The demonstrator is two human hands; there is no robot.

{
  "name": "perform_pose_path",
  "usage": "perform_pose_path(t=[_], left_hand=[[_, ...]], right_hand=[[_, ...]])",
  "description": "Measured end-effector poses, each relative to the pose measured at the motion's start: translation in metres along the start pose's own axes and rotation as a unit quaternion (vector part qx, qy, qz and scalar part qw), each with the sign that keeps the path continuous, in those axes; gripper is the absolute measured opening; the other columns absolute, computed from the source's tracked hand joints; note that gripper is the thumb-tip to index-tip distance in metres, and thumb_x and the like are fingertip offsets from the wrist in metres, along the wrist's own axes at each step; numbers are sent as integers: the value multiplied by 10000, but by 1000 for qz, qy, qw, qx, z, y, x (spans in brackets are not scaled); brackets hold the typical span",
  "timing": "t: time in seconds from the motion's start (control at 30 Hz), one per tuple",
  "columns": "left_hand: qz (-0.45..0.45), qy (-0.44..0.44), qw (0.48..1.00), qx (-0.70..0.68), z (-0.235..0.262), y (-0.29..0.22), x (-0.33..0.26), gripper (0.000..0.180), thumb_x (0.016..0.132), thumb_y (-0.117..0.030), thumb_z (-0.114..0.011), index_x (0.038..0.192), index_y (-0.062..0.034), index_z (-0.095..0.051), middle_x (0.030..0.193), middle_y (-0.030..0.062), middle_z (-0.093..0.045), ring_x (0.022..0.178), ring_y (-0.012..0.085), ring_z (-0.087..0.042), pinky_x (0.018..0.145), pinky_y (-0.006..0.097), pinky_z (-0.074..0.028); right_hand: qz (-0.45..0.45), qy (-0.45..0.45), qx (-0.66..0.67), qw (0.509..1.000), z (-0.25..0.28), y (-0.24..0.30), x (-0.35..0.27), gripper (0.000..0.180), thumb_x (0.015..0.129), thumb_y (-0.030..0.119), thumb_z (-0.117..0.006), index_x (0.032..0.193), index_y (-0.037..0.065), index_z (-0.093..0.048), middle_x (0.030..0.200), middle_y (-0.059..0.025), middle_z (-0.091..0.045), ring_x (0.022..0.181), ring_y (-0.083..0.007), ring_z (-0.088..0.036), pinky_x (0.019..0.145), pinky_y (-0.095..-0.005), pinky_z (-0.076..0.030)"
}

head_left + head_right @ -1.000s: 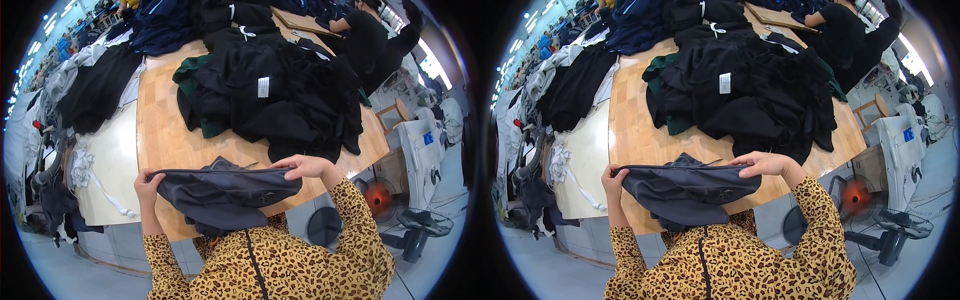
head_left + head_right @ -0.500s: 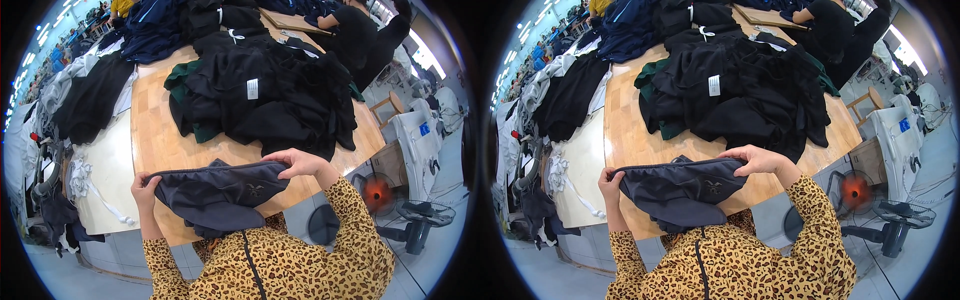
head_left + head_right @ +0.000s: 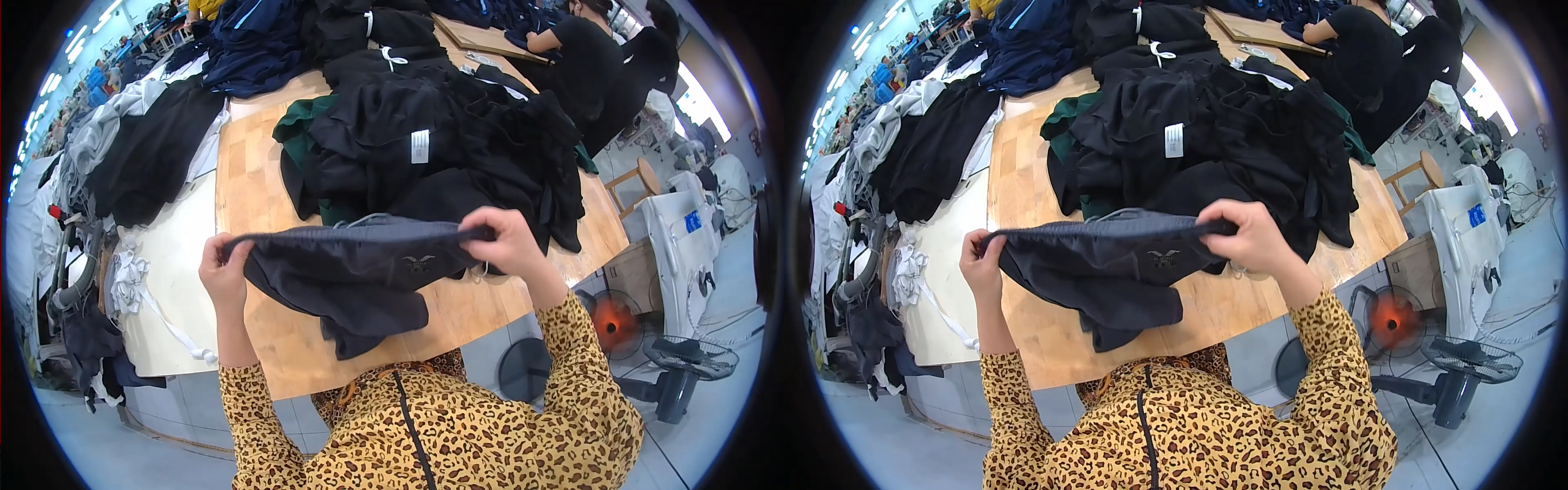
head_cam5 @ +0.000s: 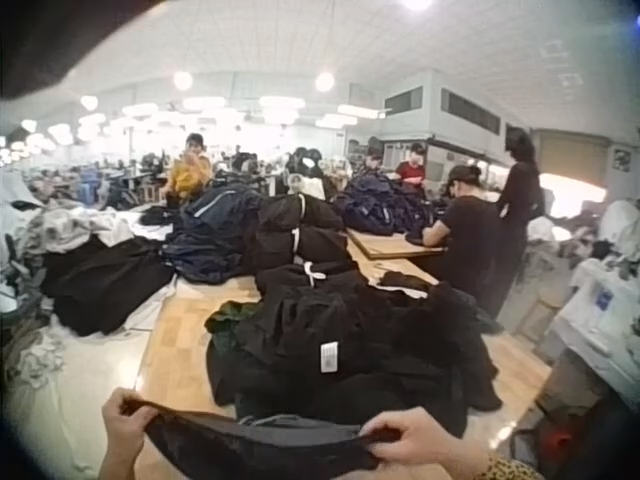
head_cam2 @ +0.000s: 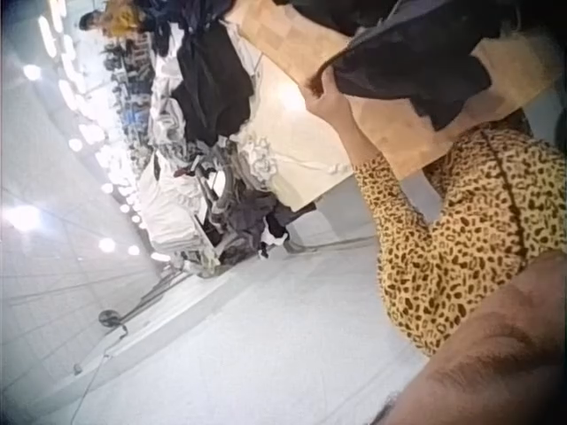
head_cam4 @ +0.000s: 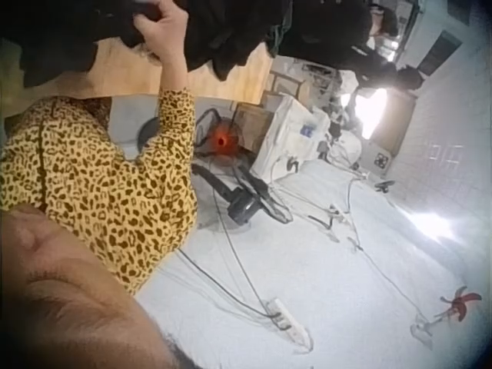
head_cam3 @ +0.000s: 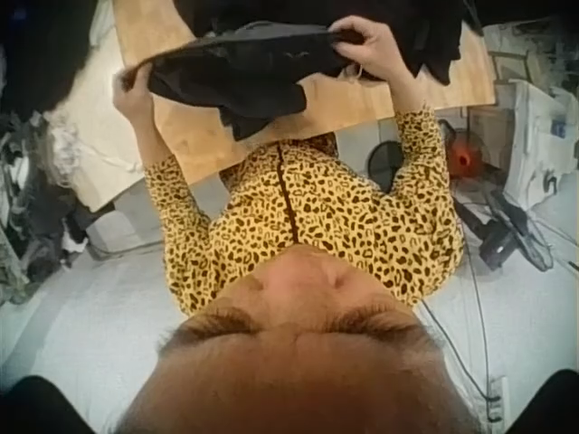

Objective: Inspecting a pair of gray shorts and checking the waistband and drawstring in a textile factory setting.

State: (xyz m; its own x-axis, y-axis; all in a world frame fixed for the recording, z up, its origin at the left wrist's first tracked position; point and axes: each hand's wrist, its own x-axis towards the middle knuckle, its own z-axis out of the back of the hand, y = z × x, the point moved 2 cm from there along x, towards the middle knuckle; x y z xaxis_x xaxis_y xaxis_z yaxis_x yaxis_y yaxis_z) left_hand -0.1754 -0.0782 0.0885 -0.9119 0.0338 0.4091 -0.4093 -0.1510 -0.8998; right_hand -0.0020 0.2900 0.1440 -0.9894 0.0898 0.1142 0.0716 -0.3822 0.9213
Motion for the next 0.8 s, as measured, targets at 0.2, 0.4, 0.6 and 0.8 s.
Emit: perform_pose_path(t=[0.2, 0.4, 0.6, 0.8], left_hand=[[109, 95, 989, -5, 10, 21, -19, 152, 756, -26, -744, 817, -9, -607, 696, -33, -562, 626, 36, -490, 570, 171, -393], [12, 110, 975, 191, -19, 43, -1, 176, 759, -136, -725, 859, -11, -652, 771, 104, -649, 701, 220, -617, 651, 313, -488], [49, 205, 972, 104, -95, 9, -84, 185, 804, -148, -673, 923, -8, -652, 851, 154, -645, 776, 291, -636, 689, 346, -502], [226, 249, 941, -32, -130, 16, -121, 444, 797, -137, -713, 1159, 56, -543, 927, 141, -677, 840, 194, -645, 764, 289, -494]], right_hand=[[-212, 71, 337, 915, -25, -29, -22, 269, 706, -57, -665, 969, -18, -620, 863, -55, -661, 762, -101, -629, 721, -227, -511], [-285, 80, 456, 839, -63, -66, -11, 300, 746, -5, -575, 1044, -39, -588, 978, -105, -649, 859, -163, -643, 820, -286, -523], [-388, 94, 462, 792, -87, -141, -32, 520, 737, 27, -503, 1249, -61, -496, 1164, -140, -608, 1025, -207, -614, 930, -314, -479], [-278, 103, 518, 802, -86, -116, -10, 506, 729, 33, -553, 1221, -72, -499, 1140, -154, -615, 980, -212, -634, 904, -326, -504]])
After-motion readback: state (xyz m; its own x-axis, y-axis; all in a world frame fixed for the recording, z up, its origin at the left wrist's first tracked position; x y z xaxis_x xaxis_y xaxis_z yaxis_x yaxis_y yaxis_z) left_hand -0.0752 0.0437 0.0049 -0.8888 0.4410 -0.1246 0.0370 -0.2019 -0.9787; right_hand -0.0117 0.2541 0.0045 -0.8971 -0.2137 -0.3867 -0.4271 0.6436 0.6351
